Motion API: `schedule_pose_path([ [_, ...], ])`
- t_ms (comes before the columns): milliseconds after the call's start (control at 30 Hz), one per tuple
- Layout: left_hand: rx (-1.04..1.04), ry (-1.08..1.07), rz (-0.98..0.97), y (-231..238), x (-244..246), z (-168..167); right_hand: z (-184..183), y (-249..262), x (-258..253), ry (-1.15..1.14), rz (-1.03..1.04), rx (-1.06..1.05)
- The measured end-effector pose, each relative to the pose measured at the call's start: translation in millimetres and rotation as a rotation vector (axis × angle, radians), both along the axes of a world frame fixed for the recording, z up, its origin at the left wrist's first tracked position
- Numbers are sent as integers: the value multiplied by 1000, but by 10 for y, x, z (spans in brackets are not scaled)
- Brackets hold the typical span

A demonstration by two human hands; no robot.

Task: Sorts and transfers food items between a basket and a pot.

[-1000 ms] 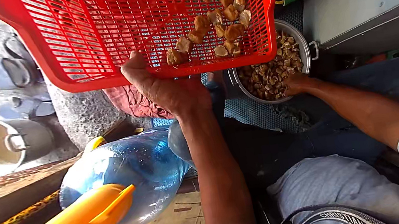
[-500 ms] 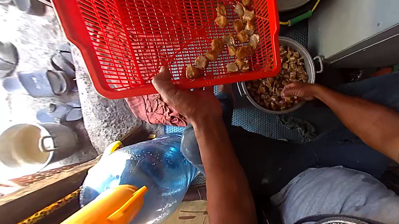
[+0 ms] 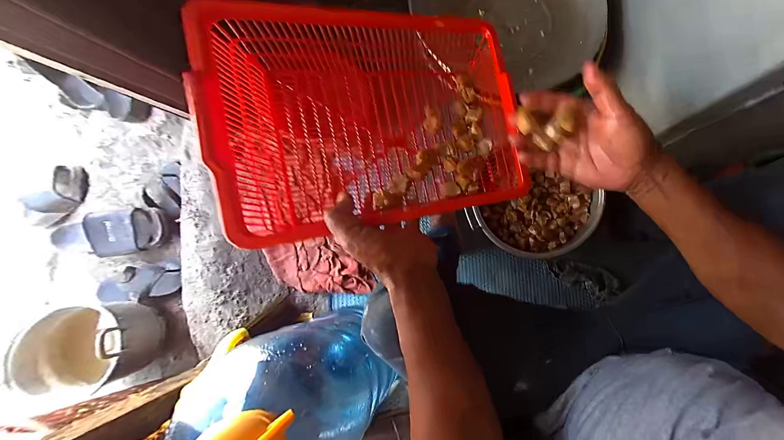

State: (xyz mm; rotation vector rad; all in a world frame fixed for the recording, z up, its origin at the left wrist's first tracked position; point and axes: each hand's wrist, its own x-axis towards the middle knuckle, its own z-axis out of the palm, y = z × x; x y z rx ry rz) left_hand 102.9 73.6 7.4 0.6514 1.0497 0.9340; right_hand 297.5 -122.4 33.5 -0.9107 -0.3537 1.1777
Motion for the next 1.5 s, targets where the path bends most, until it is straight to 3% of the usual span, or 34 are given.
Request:
schedule_pose_path([
  [100,19,-21,-14,-30,15,10,428,304,-143,-212,65,-23],
  [167,53,-82,6,-45,23,62,516,351,-178,-394,-50,-21],
  [233,98,-173,17,3,-10,25,332,283,-118,-658,-329,-62],
  [300,91,-215,35,64,-54,-16,-171,135,14,-849,-458,-306],
  [333,83,-208,48,83,-67,-23,-525,36,59,-888,-359,-501],
  [400,70,-175,58,88,-65,2,-1296,-154,53,-943,88,-830],
  [500,78,-207,43,104,-68,-1,-2158,-338,-258,-1084,584,-911],
  [600,90,-247,29,134,-78,-46,-2307,-388,-573,-1226,764,-1011],
  [733,109,-277,9,125,-28,-46,-2293,-499,-639,-1321,875,-977],
  [833,99,-248,29,103,-3,10,-2391,-565,-603,-1255,797,-923],
  [900,88,-255,37,92,6,-2,-2400,-579,-520,-1070,584,-917],
  [1033,92,-242,32,82,-12,-42,-2188,-598,-245,-271,122,-888],
  [1133,103,-193,49,36,20,20,-1883,-629,-32,81,64,-794],
  [1300,52,-162,71,12,34,55,-1589,-656,51,307,58,-573],
  [1500,-7,-136,61,7,20,68,-1307,-759,52,348,-15,-443],
])
